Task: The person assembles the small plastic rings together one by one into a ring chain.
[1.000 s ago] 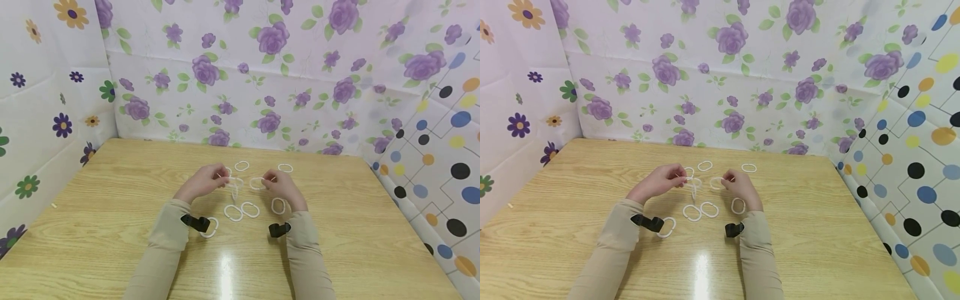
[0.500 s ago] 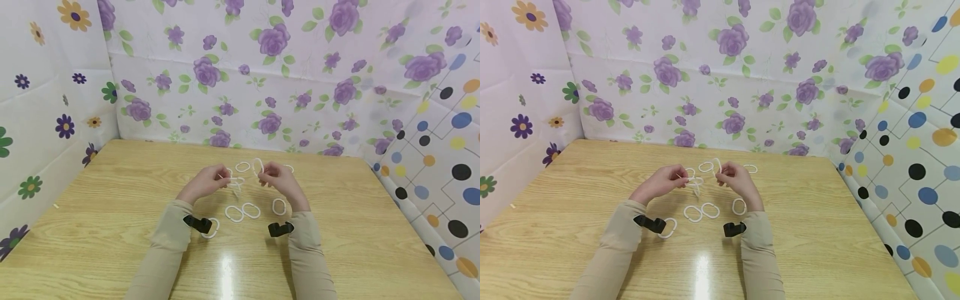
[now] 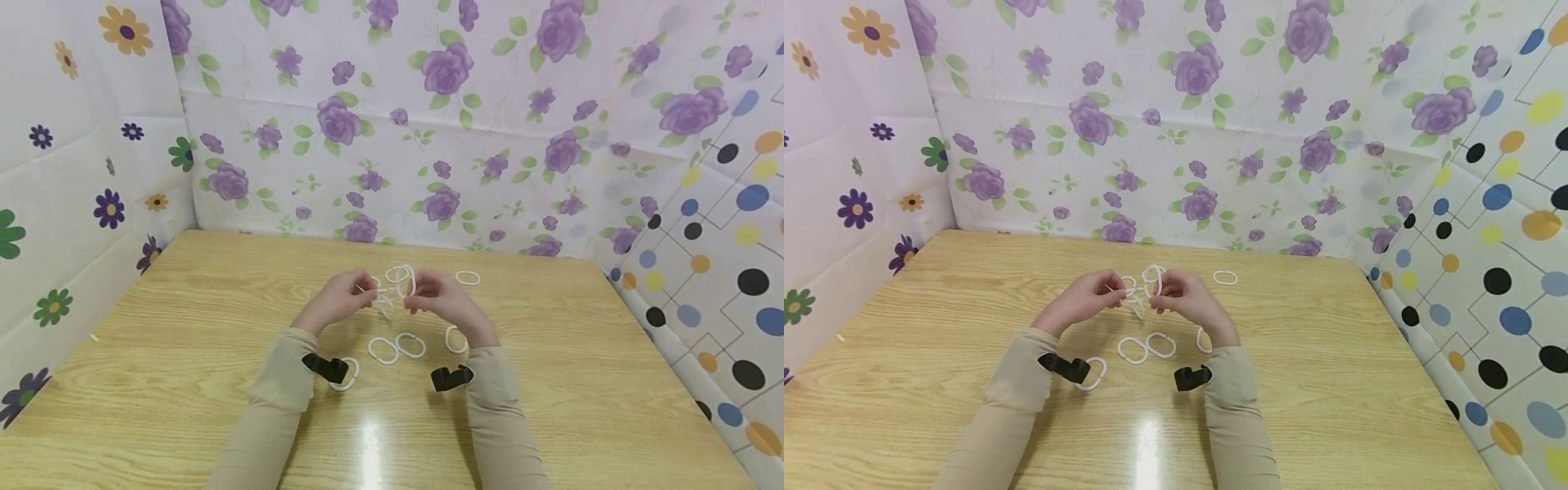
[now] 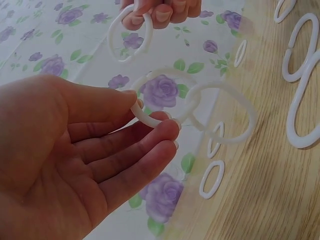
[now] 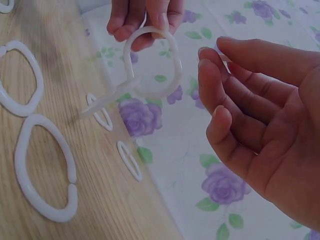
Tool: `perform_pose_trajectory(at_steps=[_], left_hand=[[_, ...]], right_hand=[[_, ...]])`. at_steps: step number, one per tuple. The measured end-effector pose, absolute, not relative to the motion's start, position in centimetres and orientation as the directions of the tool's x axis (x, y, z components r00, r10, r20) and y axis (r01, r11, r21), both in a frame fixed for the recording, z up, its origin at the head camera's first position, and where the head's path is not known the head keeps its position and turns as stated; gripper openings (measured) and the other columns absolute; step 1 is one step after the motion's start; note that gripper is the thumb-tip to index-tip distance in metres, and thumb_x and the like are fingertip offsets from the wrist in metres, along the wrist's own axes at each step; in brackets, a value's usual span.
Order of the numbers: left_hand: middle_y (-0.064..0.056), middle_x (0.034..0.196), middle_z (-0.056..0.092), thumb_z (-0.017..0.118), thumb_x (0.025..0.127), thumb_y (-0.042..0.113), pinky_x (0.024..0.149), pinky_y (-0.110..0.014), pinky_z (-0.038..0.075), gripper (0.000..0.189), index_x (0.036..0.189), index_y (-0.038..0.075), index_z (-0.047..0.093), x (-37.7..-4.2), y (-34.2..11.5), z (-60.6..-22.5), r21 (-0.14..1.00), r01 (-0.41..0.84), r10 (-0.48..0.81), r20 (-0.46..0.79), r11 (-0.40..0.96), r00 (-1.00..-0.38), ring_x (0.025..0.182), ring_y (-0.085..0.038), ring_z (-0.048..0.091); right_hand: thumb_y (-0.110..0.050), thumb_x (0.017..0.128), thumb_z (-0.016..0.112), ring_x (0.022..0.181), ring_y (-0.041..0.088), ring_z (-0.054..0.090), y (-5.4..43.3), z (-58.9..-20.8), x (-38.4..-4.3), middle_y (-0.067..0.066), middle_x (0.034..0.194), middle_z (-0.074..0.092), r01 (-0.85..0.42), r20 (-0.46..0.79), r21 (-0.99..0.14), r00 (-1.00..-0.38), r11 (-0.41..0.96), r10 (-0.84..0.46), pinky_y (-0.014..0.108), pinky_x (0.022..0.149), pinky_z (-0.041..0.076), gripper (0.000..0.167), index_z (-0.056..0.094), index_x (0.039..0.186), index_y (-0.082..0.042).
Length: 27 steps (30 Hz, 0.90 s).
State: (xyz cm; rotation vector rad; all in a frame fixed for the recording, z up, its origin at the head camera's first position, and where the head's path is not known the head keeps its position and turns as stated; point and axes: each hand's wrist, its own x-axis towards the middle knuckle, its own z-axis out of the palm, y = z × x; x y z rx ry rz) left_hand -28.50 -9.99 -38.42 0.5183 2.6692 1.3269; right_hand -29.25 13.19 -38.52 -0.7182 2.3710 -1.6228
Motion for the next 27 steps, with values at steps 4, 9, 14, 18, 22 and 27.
perform_pose_trajectory(at_steps=[4,9,14,18,22,27], left_hand=[[-0.015,0.104,0.067,0.058,0.096,0.015,0.078,-0.033,0.055,0.013,0.101,0.004,0.06,-28.46,-9.94,-38.45,0.789,0.26,0.363,0.051,0.556,-0.931,0.089,-0.023,0.069],[-0.015,0.104,0.068,0.058,0.096,0.016,0.079,-0.033,0.055,0.013,0.102,0.005,0.06,-28.44,-9.86,-38.43,0.791,0.264,0.374,0.049,0.551,-0.926,0.09,-0.022,0.069],[-0.014,0.104,0.068,0.058,0.096,0.017,0.08,-0.034,0.054,0.013,0.102,0.005,0.059,-28.34,-9.93,-38.29,0.794,0.265,0.385,0.042,0.547,-0.922,0.092,-0.025,0.068],[-0.014,0.103,0.068,0.058,0.096,0.018,0.08,-0.034,0.054,0.013,0.101,0.006,0.059,-28.22,-9.99,-38.18,0.797,0.266,0.394,0.038,0.543,-0.918,0.093,-0.025,0.068],[-0.013,0.102,0.067,0.058,0.096,0.017,0.081,-0.035,0.054,0.012,0.101,0.006,0.059,-28.23,-9.99,-38.23,0.795,0.278,0.401,0.047,0.54,-0.915,0.091,-0.023,0.068],[-0.014,0.102,0.067,0.058,0.096,0.016,0.081,-0.035,0.054,0.011,0.1,0.005,0.059,-28.21,-9.98,-38.25,0.799,0.281,0.404,0.052,0.532,-0.913,0.092,-0.025,0.068]], right_hand=[[-0.006,0.087,0.069,0.072,0.016,0.064,12.78,-38.69,-29.3,0.005,0.08,0.066,-0.314,0.123,-0.904,-0.84,0.289,-0.529,0.041,0.075,0.054,0.014,0.058,0.092,0.0],[-0.007,0.088,0.069,0.073,0.018,0.064,12.66,-38.83,-29.31,0.002,0.08,0.064,-0.301,0.091,-0.904,-0.83,0.304,-0.551,0.04,0.076,0.054,0.012,0.059,0.093,-0.002],[-0.009,0.089,0.068,0.075,0.021,0.064,12.67,-38.87,-29.26,0.0,0.079,0.064,-0.301,0.08,-0.9,-0.825,0.315,-0.56,0.043,0.077,0.053,0.011,0.059,0.092,-0.003],[-0.009,0.089,0.068,0.075,0.021,0.064,12.74,-38.91,-29.26,0.0,0.08,0.064,-0.298,0.074,-0.897,-0.829,0.327,-0.554,0.046,0.079,0.052,0.011,0.059,0.091,-0.004],[-0.008,0.089,0.068,0.076,0.024,0.064,12.73,-38.54,-28.95,0.003,0.081,0.064,-0.296,0.07,-0.893,-0.835,0.338,-0.546,0.04,0.076,0.052,0.011,0.059,0.092,-0.002],[-0.009,0.089,0.068,0.074,0.019,0.063,12.85,-38.89,-29.25,0.004,0.081,0.064,-0.308,0.072,-0.884,-0.834,0.353,-0.547,0.036,0.074,0.05,0.011,0.06,0.092,-0.003]])
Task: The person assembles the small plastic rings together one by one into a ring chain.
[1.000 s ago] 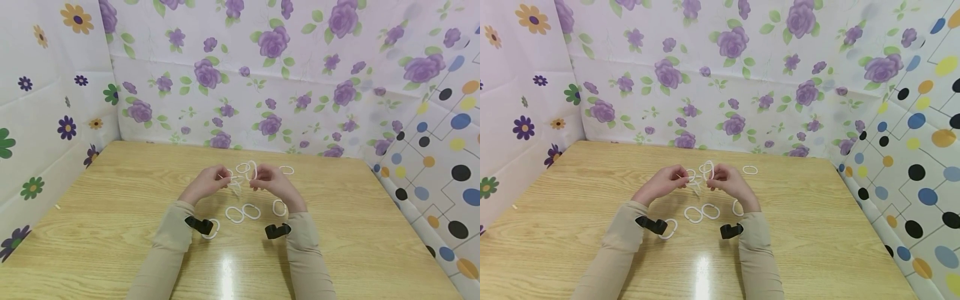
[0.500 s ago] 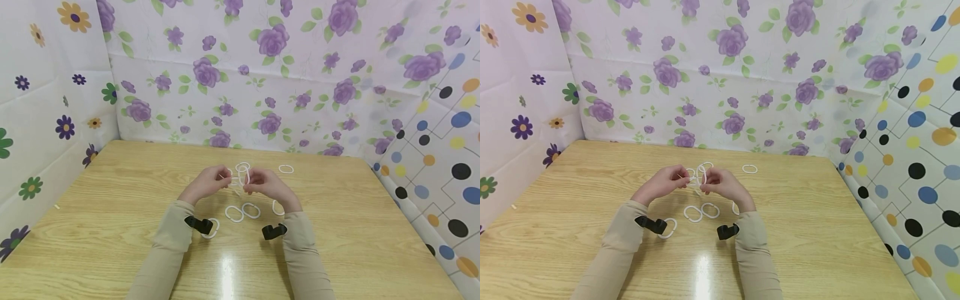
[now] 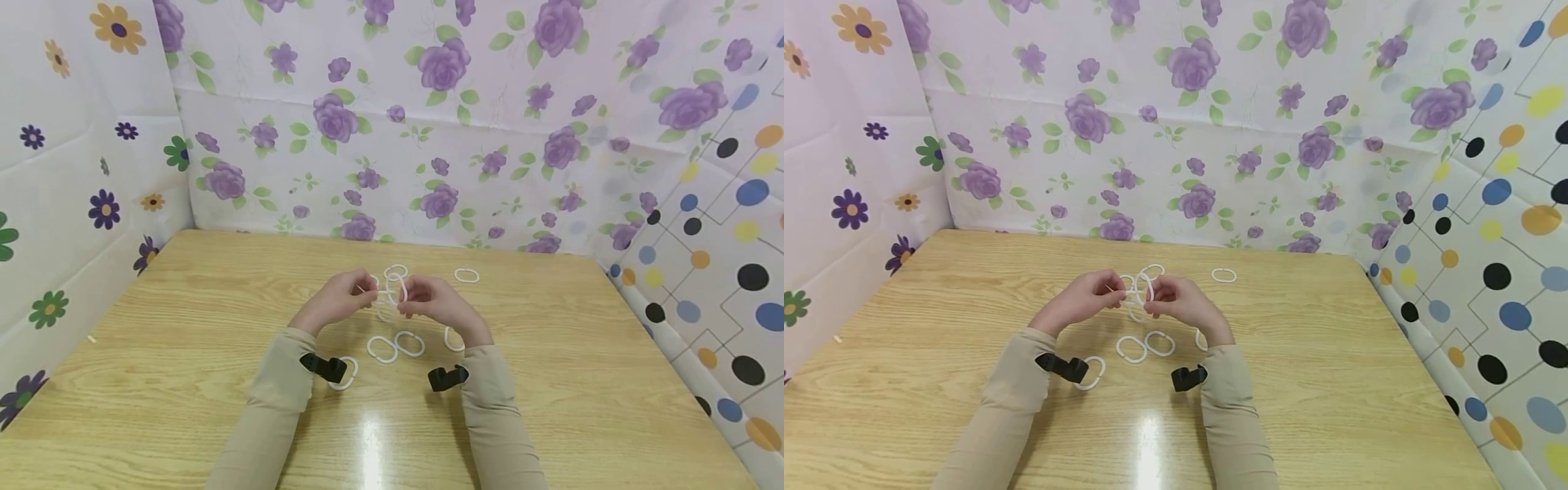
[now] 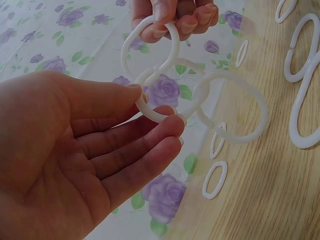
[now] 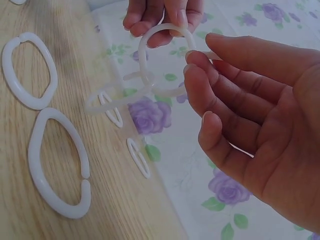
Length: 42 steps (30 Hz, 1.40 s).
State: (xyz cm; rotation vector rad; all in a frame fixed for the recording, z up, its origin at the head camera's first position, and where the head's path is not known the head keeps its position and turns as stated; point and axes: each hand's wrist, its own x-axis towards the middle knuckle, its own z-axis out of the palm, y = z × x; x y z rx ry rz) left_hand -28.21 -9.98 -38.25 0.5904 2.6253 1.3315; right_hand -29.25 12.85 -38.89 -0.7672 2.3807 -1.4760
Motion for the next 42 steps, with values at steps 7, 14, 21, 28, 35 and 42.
perform_pose_trajectory(at_steps=[7,14,21,28,35,42], left_hand=[[-0.013,0.102,0.067,0.058,0.096,0.015,0.081,-0.034,0.054,0.01,0.098,0.005,0.059,-28.2,-10.0,-38.2,0.801,0.28,0.4,0.056,0.53,-0.915,0.092,-0.023,0.068],[-0.014,0.102,0.066,0.057,0.096,0.015,0.081,-0.034,0.054,0.01,0.098,0.005,0.058,-28.1,-10.0,-38.3,0.802,0.28,0.404,0.052,0.528,-0.913,0.092,-0.023,0.067],[-0.014,0.1,0.067,0.057,0.097,0.015,0.08,-0.034,0.054,0.01,0.098,0.005,0.059,-28.1,-10.0,-38.2,0.79,0.287,0.402,0.056,0.542,-0.914,0.089,-0.022,0.067],[-0.016,0.102,0.067,0.057,0.097,0.015,0.082,-0.036,0.054,0.01,0.098,0.005,0.058,-28.3,-10.1,-38.6,0.802,0.265,0.41,0.027,0.536,-0.912,0.093,-0.028,0.068],[-0.014,0.1,0.067,0.059,0.096,0.011,0.085,-0.036,0.053,0.007,0.098,0.004,0.059,-28.6,-10.1,-39.0,0.812,0.278,0.46,0.013,0.513,-0.888,0.092,-0.019,0.066],[-0.013,0.097,0.069,0.06,0.093,0.006,0.084,-0.033,0.05,0.007,0.098,0.002,0.061,-28.6,-10.0,-39.1,0.778,0.356,0.531,0.035,0.518,-0.847,0.092,-0.018,0.063]], right_hand=[[-0.011,0.089,0.067,0.074,0.016,0.063,13.2,-39.0,-29.4,0.002,0.081,0.063,-0.299,0.066,-0.887,-0.837,0.353,-0.543,0.05,0.08,0.051,0.01,0.06,0.093,-0.005],[-0.015,0.091,0.066,0.074,0.017,0.063,14.0,-39.0,-29.4,0.007,0.081,0.066,-0.306,0.076,-0.873,-0.856,0.381,-0.512,0.039,0.077,0.049,0.012,0.063,0.096,-0.005],[-0.017,0.092,0.065,0.074,0.016,0.062,14.5,-38.8,-29.4,0.009,0.08,0.066,-0.288,0.068,-0.871,-0.873,0.398,-0.483,0.038,0.078,0.049,0.015,0.064,0.099,-0.004],[-0.024,0.094,0.063,0.067,0.017,0.056,14.9,-38.5,-29.4,0.003,0.071,0.058,-0.296,0.091,-0.86,-0.891,0.416,-0.445,0.036,0.071,0.047,0.016,0.065,0.097,-0.008],[-0.024,0.094,0.064,0.061,0.025,0.049,14.9,-38.2,-29.3,0.0,0.064,0.047,-0.294,0.114,-0.864,-0.905,0.409,-0.409,0.028,0.059,0.04,0.017,0.065,0.097,-0.007],[-0.024,0.093,0.066,0.06,0.02,0.047,14.6,-37.9,-29.1,0.0,0.067,0.051,-0.303,0.137,-0.862,-0.911,0.406,-0.389,0.025,0.054,0.038,0.017,0.068,0.098,-0.007]])
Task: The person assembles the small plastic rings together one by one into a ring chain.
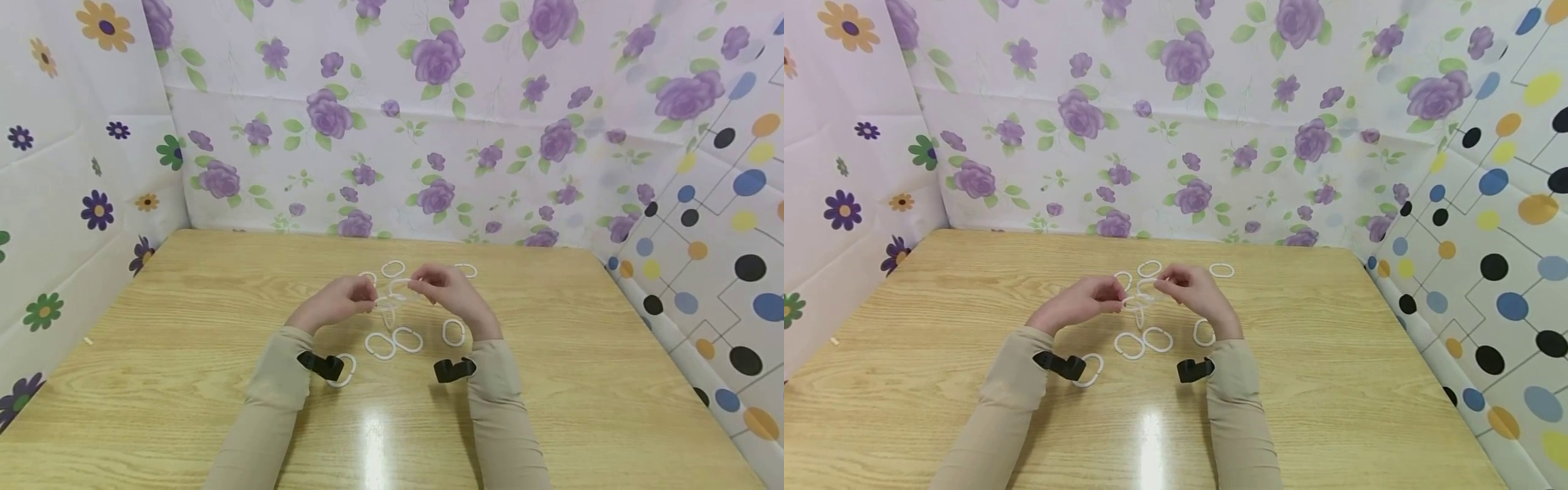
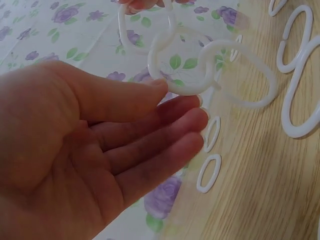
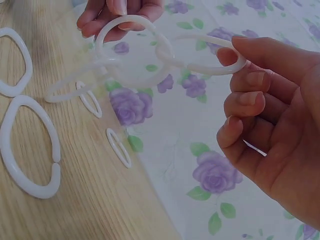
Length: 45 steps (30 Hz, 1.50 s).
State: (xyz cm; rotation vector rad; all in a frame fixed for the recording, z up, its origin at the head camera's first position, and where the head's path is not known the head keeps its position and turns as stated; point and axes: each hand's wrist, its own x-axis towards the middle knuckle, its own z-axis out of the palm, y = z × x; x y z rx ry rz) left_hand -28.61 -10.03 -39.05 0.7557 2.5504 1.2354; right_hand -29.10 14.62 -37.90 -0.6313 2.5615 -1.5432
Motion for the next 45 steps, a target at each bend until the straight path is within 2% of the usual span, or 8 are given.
perform_pose_trajectory(at_steps=[8,14,20,25,34,38,42,45], left_hand=[[-0.015,0.094,0.069,0.048,0.102,0.025,0.074,-0.031,0.048,0.024,0.113,0.007,0.059,-28.2,-9.9,-38.4,0.753,0.344,0.516,0.007,0.561,-0.857,0.084,-0.021,0.065],[-0.005,0.08,0.064,0.048,0.102,0.036,0.07,-0.031,0.048,0.028,0.11,0.014,0.063,-28.3,-9.5,-37.9,0.754,0.385,0.532,0.056,0.532,-0.845,0.072,-0.016,0.06],[-0.012,0.077,0.064,0.059,0.097,0.026,0.064,-0.028,0.047,0.016,0.1,0.013,0.066,-28.2,-9.1,-38.0,0.743,0.416,0.573,0.053,0.524,-0.818,0.069,-0.019,0.058],[-0.019,0.077,0.064,0.06,0.096,0.021,0.062,-0.027,0.046,0.011,0.094,0.011,0.065,-28.1,-9.2,-38.1,0.738,0.435,0.588,0.065,0.516,-0.806,0.067,-0.021,0.058],[-0.009,0.076,0.063,0.058,0.098,0.021,0.06,-0.027,0.045,0.013,0.099,0.01,0.064,-28.3,-9.5,-38.2,0.722,0.463,0.574,0.111,0.514,-0.811,0.066,-0.015,0.056],[-0.006,0.077,0.063,0.057,0.098,0.021,0.061,-0.027,0.046,0.012,0.1,0.011,0.063,-28.3,-9.5,-38.1,0.735,0.439,0.544,0.114,0.516,-0.831,0.069,-0.019,0.059],[-0.01,0.08,0.065,0.057,0.098,0.021,0.062,-0.029,0.046,0.013,0.101,0.009,0.062,-28.2,-9.6,-37.9,0.748,0.416,0.516,0.114,0.518,-0.849,0.075,-0.03,0.062],[-0.012,0.083,0.067,0.057,0.098,0.021,0.063,-0.029,0.046,0.013,0.101,0.01,0.062,-28.1,-9.6,-37.7,0.756,0.406,0.5,0.12,0.514,-0.858,0.077,-0.031,0.062]], right_hand=[[-0.025,0.092,0.067,0.064,0.024,0.049,14.3,-38.4,-29.3,0.012,0.078,0.06,-0.346,0.142,-0.854,-0.873,0.387,-0.467,0.031,0.06,0.044,0.013,0.071,0.095,-0.013],[-0.025,0.092,0.067,0.064,0.016,0.048,13.7,-38.0,-29.0,0.005,0.076,0.062,-0.351,0.121,-0.841,-0.864,0.412,-0.489,0.029,0.061,0.044,0.013,0.073,0.095,-0.014],[-0.023,0.092,0.066,0.063,0.021,0.047,13.4,-38.1,-28.9,0.001,0.07,0.056,-0.346,0.095,-0.836,-0.857,0.427,-0.507,0.026,0.059,0.041,0.013,0.072,0.096,-0.012],[-0.025,0.094,0.065,0.063,0.024,0.048,13.6,-38.5,-29.0,0.003,0.067,0.051,-0.332,0.082,-0.846,-0.855,0.418,-0.513,0.027,0.059,0.04,0.015,0.071,0.097,-0.012],[-0.019,0.105,0.04,0.065,0.017,0.055,13.9,-39.1,-29.9,0.008,0.074,0.057,-0.368,0.098,-0.831,-0.835,0.418,-0.541,0.036,0.068,0.05,0.03,0.063,0.108,0.0],[-0.018,0.103,0.046,0.067,0.015,0.057,14.1,-39.4,-29.9,0.007,0.075,0.061,-0.352,-0.004,-0.773,-0.829,0.528,-0.559,0.033,0.069,0.049,0.024,0.061,0.11,-0.001],[-0.02,0.099,0.053,0.068,0.012,0.054,14.0,-40.0,-29.8,0.004,0.074,0.06,-0.374,-0.114,-0.684,-0.793,0.626,-0.599,0.028,0.068,0.046,0.022,0.064,0.108,-0.003],[-0.021,0.096,0.058,0.071,0.011,0.053,13.9,-40.4,-29.9,0.002,0.078,0.061,-0.382,-0.167,-0.642,-0.776,0.665,-0.608,0.025,0.068,0.044,0.017,0.065,0.105,-0.008]])
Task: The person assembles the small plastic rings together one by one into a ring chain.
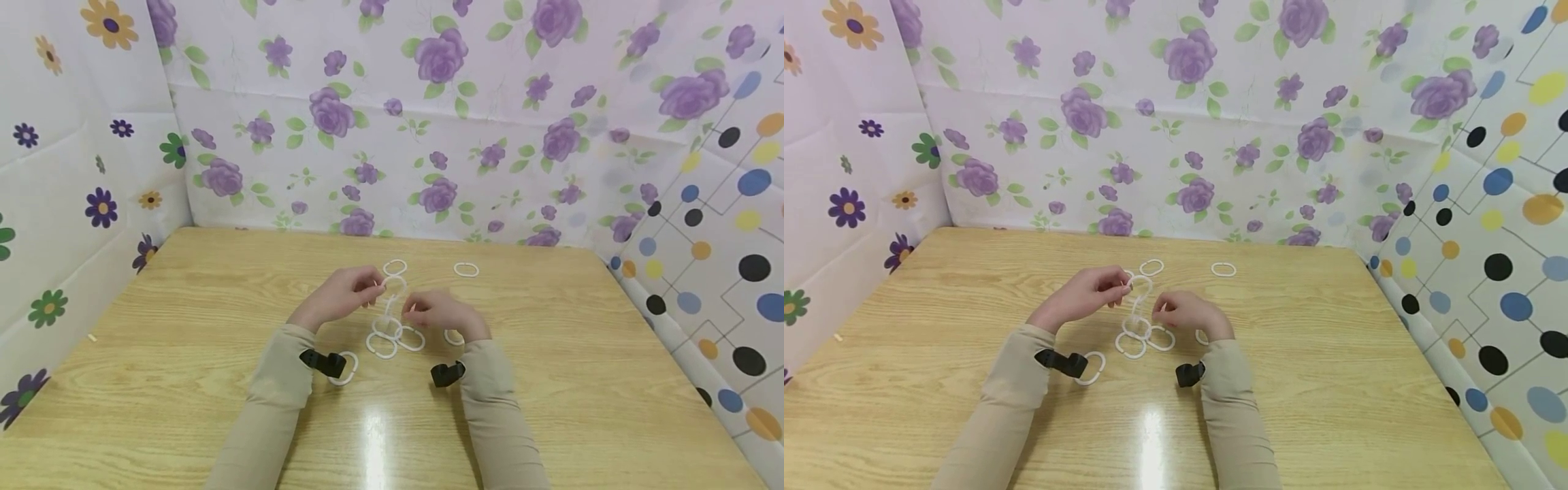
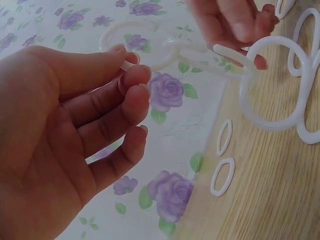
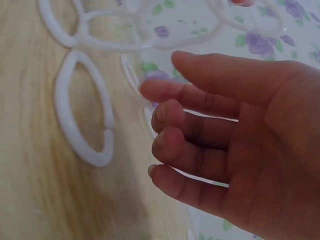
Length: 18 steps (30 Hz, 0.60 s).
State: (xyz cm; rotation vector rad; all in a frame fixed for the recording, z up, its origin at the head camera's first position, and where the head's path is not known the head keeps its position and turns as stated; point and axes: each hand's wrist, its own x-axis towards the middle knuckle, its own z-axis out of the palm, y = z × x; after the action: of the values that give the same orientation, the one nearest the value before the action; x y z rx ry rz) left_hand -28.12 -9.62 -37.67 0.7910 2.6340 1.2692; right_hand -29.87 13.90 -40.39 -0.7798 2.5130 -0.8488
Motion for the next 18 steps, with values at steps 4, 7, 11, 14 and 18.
perform_pose_trajectory(at_steps=[4,7,11,14,18], left_hand=[[-0.008,0.082,0.066,0.057,0.098,0.02,0.064,-0.029,0.047,0.012,0.101,0.01,0.062,-28.1,-9.7,-37.5,0.757,0.409,0.491,0.135,0.509,-0.861,0.077,-0.029,0.063],[-0.01,0.084,0.067,0.056,0.098,0.019,0.064,-0.029,0.047,0.012,0.101,0.009,0.061,-28.1,-9.7,-37.4,0.76,0.41,0.492,0.137,0.504,-0.859,0.079,-0.031,0.064],[-0.015,0.088,0.069,0.055,0.099,0.021,0.066,-0.03,0.047,0.014,0.103,0.009,0.061,-28.1,-9.7,-37.4,0.774,0.393,0.487,0.127,0.496,-0.864,0.082,-0.035,0.064],[-0.016,0.088,0.069,0.055,0.099,0.022,0.066,-0.03,0.047,0.015,0.104,0.009,0.061,-28.1,-9.7,-37.4,0.776,0.39,0.484,0.126,0.495,-0.866,0.082,-0.035,0.064],[-0.017,0.089,0.069,0.055,0.099,0.022,0.066,-0.03,0.047,0.014,0.104,0.01,0.061,-28.2,-9.7,-37.5,0.776,0.391,0.484,0.128,0.494,-0.866,0.083,-0.036,0.063]], right_hand=[[-0.021,0.092,0.064,0.077,0.011,0.055,13.6,-40.8,-29.8,0.003,0.087,0.065,-0.364,-0.208,-0.637,-0.768,0.679,-0.606,0.025,0.07,0.044,0.013,0.065,0.099,-0.01],[-0.02,0.09,0.068,0.077,0.011,0.056,13.6,-41.0,-29.8,0.005,0.088,0.067,-0.362,-0.218,-0.639,-0.761,0.679,-0.611,0.025,0.071,0.044,0.013,0.066,0.096,-0.009],[-0.017,0.086,0.071,0.075,0.01,0.053,13.6,-41.4,-29.9,0.002,0.083,0.063,-0.375,-0.222,-0.626,-0.755,0.684,-0.617,0.024,0.07,0.042,0.013,0.065,0.093,-0.008],[-0.014,0.083,0.071,0.071,0.008,0.05,13.6,-41.6,-30.1,-0.001,0.077,0.059,-0.383,-0.226,-0.621,-0.748,0.684,-0.624,0.022,0.067,0.041,0.011,0.065,0.089,-0.006],[-0.011,0.082,0.07,0.066,0.006,0.047,13.8,-41.7,-30.0,-0.003,0.073,0.056,-0.401,-0.234,-0.615,-0.73,0.679,-0.643,0.02,0.064,0.039,0.01,0.065,0.087,-0.005]])
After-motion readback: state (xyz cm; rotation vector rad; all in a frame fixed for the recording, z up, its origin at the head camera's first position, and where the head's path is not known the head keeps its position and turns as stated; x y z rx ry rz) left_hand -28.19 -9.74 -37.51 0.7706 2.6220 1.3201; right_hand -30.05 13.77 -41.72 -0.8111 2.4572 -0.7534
